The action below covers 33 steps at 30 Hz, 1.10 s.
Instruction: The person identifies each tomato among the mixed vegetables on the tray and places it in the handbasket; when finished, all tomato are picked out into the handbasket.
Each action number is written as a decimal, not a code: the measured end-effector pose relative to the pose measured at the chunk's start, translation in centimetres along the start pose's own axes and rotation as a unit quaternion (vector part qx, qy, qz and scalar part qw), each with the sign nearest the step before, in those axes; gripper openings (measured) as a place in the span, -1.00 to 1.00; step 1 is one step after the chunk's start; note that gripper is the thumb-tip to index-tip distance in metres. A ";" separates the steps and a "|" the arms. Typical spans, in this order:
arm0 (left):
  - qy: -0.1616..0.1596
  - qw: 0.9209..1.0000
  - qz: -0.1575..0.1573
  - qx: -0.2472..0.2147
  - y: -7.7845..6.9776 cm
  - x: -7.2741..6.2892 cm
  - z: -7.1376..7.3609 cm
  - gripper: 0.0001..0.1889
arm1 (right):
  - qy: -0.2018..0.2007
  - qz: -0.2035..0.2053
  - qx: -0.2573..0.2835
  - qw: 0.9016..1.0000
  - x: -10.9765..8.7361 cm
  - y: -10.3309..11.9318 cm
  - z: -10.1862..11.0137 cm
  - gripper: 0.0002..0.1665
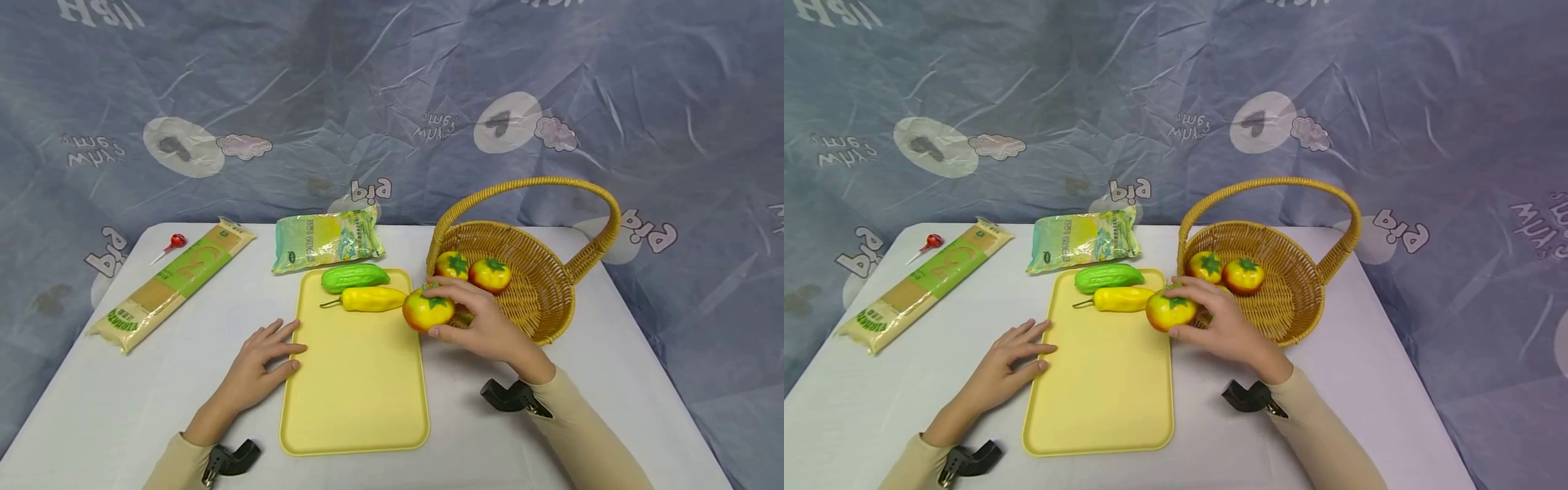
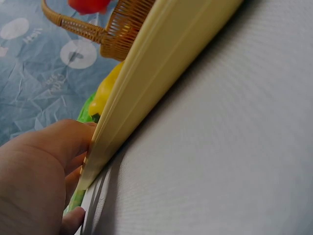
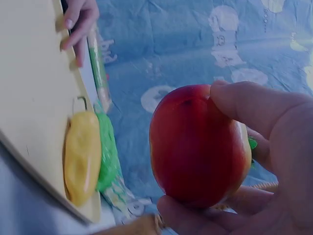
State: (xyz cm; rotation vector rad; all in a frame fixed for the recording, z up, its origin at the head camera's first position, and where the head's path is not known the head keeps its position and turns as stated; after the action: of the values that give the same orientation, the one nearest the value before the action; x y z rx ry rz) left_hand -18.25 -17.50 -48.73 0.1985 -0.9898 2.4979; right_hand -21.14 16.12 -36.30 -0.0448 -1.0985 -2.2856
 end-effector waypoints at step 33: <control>0.011 1.000 0.018 0.003 0.1 0.0 -0.1 -0.73 | -0.094 -0.083 -0.040 0.991 -4.9 -7.0 7.3 -0.42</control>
State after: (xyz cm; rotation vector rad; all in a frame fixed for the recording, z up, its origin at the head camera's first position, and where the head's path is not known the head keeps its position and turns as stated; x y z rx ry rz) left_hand -18.34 -17.46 -48.86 0.1558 -0.9852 2.5311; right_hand -22.41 27.21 -37.71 -0.2119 -1.1415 -2.5150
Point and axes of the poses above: each hand's wrist, its own x-axis towards the middle knuckle, its own z-axis out of the back of the hand, y = z × x, the point moved 8 cm from there along x, towards the middle knuckle, and after that the axes turned 2 degrees about -z, right-handed, at the moved point
